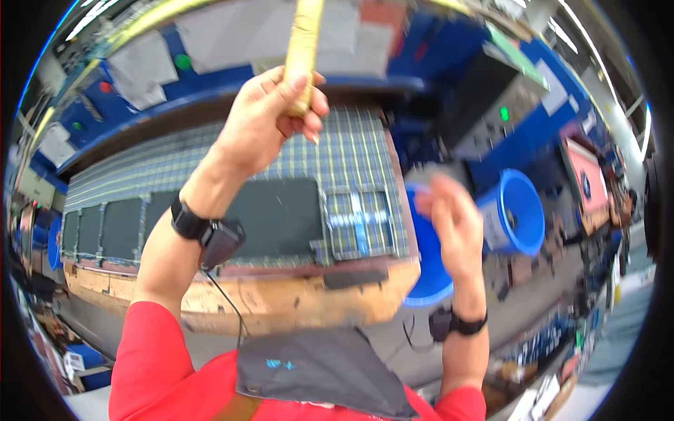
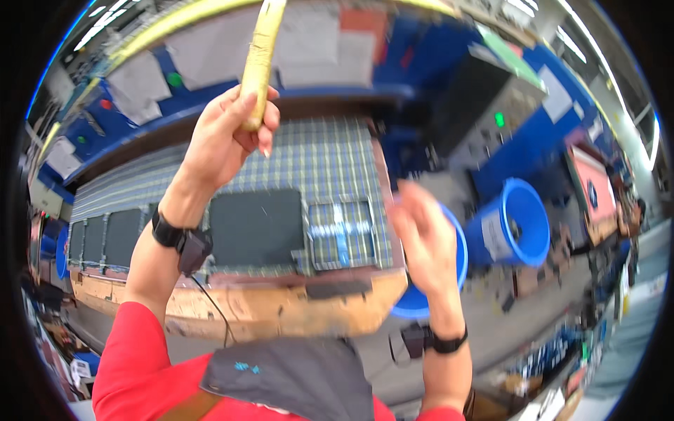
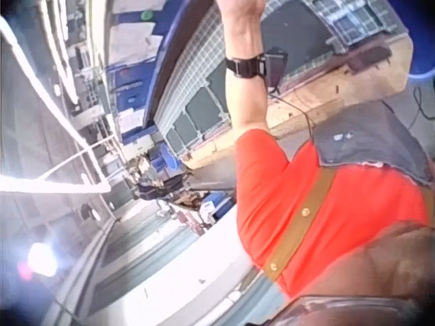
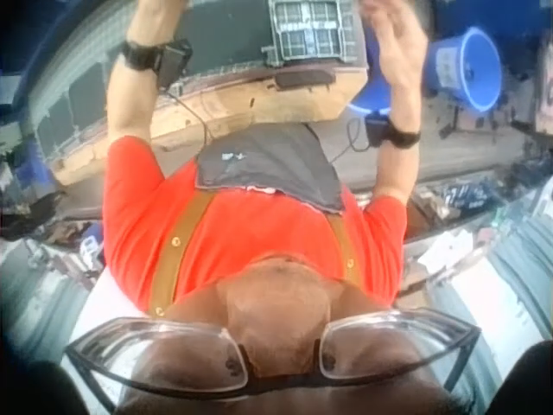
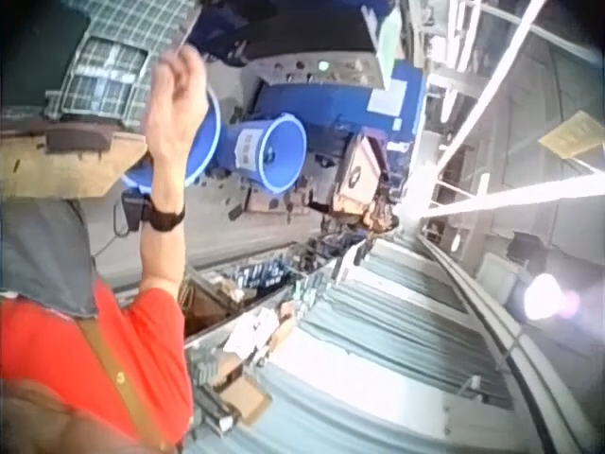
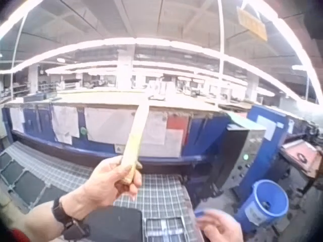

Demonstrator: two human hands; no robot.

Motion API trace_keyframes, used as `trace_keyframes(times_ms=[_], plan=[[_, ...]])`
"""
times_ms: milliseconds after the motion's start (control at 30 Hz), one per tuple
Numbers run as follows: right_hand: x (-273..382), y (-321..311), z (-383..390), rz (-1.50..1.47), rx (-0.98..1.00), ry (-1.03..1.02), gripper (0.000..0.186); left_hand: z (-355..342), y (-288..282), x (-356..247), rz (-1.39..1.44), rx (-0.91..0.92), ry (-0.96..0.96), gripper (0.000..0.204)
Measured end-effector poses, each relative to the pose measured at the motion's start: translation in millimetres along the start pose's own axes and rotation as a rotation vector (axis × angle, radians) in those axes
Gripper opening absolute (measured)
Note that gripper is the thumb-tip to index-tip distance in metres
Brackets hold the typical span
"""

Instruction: The recorder uses a calculator to check dimensions, writes on a sticky note, and then uses a metal mold and a mallet to die-cut fabric on a large industrial cutting machine.

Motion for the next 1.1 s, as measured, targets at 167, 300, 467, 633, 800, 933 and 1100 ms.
trace_keyframes(times_ms=[167,300,467,633,800,933,1100], plan=[[50,36,-23,-0.323,-0.141,-0.135,0.031,63,129,99,0.345,0.284,-0.317,0.034],[-28,4,47,-0.509,-0.267,-0.017,0.019,85,163,144,0.089,0.597,-0.486,0.023],[-57,18,107,-0.944,-0.47,0.104,0.024,115,202,173,0.258,0.565,-0.618,0.027],[-63,14,129,-0.91,-0.392,0.18,0.025,112,195,182,0.09,0.657,-0.709,0.029],[-74,-4,177,-0.322,-0.202,0.415,0.026,54,118,176,-0.622,0.342,-0.363,0.014],[-57,8,189,0.354,0.084,0.477,0.035,37,21,191,-1.274,-0.041,-0.097,0.015],[-59,25,199,0.498,0.28,0.561,0.037,43,4,222,-1.286,0.013,-0.181,0.014]])
Point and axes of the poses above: each hand's wrist, its own z-axis away from the middle knuckle, its own y-axis out of the palm, x = y × z, the point moved 2 cm from there along -z, towards the middle knuckle, and after that the axes turned 12 degrees about x, right-handed, at the moved point
